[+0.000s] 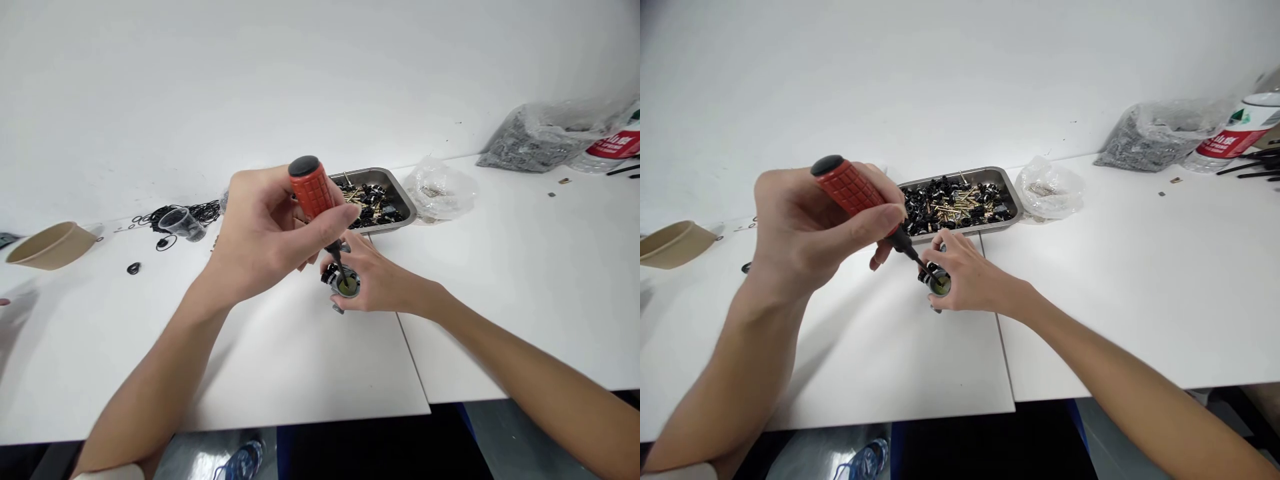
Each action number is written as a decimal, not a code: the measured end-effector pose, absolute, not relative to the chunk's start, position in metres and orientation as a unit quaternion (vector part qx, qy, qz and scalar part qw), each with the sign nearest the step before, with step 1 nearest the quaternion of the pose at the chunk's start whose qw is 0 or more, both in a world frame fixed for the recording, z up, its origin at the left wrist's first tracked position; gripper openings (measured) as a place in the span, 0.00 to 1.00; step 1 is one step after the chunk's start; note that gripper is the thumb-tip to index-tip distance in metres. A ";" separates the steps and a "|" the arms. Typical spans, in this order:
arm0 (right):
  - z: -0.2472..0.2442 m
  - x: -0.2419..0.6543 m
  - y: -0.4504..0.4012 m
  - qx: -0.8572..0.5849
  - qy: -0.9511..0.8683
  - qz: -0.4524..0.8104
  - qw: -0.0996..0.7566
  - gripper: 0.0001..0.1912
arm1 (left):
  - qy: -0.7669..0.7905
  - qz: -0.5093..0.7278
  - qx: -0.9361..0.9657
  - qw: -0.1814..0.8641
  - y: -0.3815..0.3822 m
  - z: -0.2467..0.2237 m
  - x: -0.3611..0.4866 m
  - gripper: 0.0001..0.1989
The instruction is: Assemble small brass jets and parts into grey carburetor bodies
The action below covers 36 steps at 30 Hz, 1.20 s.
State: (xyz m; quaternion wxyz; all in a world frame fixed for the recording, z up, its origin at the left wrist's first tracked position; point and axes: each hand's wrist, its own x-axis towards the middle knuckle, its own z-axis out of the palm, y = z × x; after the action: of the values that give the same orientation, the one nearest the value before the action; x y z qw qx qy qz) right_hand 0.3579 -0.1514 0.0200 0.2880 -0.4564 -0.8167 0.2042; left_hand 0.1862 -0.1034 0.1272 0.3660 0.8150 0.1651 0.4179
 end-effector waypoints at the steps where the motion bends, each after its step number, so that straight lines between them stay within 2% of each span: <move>1: 0.020 0.358 -0.151 -0.456 -0.816 0.207 0.289 0.17 | 0.157 0.397 0.823 0.374 -0.103 0.130 0.186 0.06; 3: 0.019 0.358 -0.150 -0.452 -0.815 0.212 0.295 0.17 | 0.147 0.358 0.841 0.378 -0.102 0.137 0.187 0.05; 7: 0.017 0.359 -0.149 -0.448 -0.813 0.216 0.303 0.19 | 0.144 0.315 0.869 0.352 -0.101 0.152 0.191 0.19; 11: 0.016 0.359 -0.148 -0.451 -0.808 0.224 0.307 0.19 | 0.139 0.292 0.882 0.342 -0.099 0.160 0.198 0.14; 15: 0.018 0.359 -0.148 -0.445 -0.811 0.221 0.310 0.18 | 0.118 0.347 0.875 0.318 -0.098 0.158 0.202 0.10; 18: 0.018 0.360 -0.148 -0.445 -0.812 0.216 0.309 0.18 | 0.134 0.384 0.856 0.318 -0.100 0.154 0.198 0.12; 21: 0.018 0.360 -0.147 -0.445 -0.813 0.216 0.308 0.17 | 0.145 0.368 0.851 0.344 -0.101 0.153 0.191 0.15; 28: 0.021 0.359 -0.149 -0.450 -0.809 0.221 0.307 0.18 | 0.100 0.392 0.845 0.350 -0.103 0.153 0.192 0.08; 33: 0.021 0.358 -0.149 -0.451 -0.808 0.221 0.307 0.17 | 0.162 0.427 0.829 0.324 -0.103 0.150 0.192 0.13; 36: 0.020 0.358 -0.148 -0.450 -0.809 0.222 0.306 0.17 | 0.166 0.405 0.837 0.328 -0.097 0.151 0.187 0.11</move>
State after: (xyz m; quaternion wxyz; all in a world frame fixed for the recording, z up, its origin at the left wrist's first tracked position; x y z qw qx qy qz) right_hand 0.3583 -0.1480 0.0201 0.3059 -0.4501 -0.8091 0.2218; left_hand 0.1866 -0.0966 0.1508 0.3281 0.8370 0.1663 0.4051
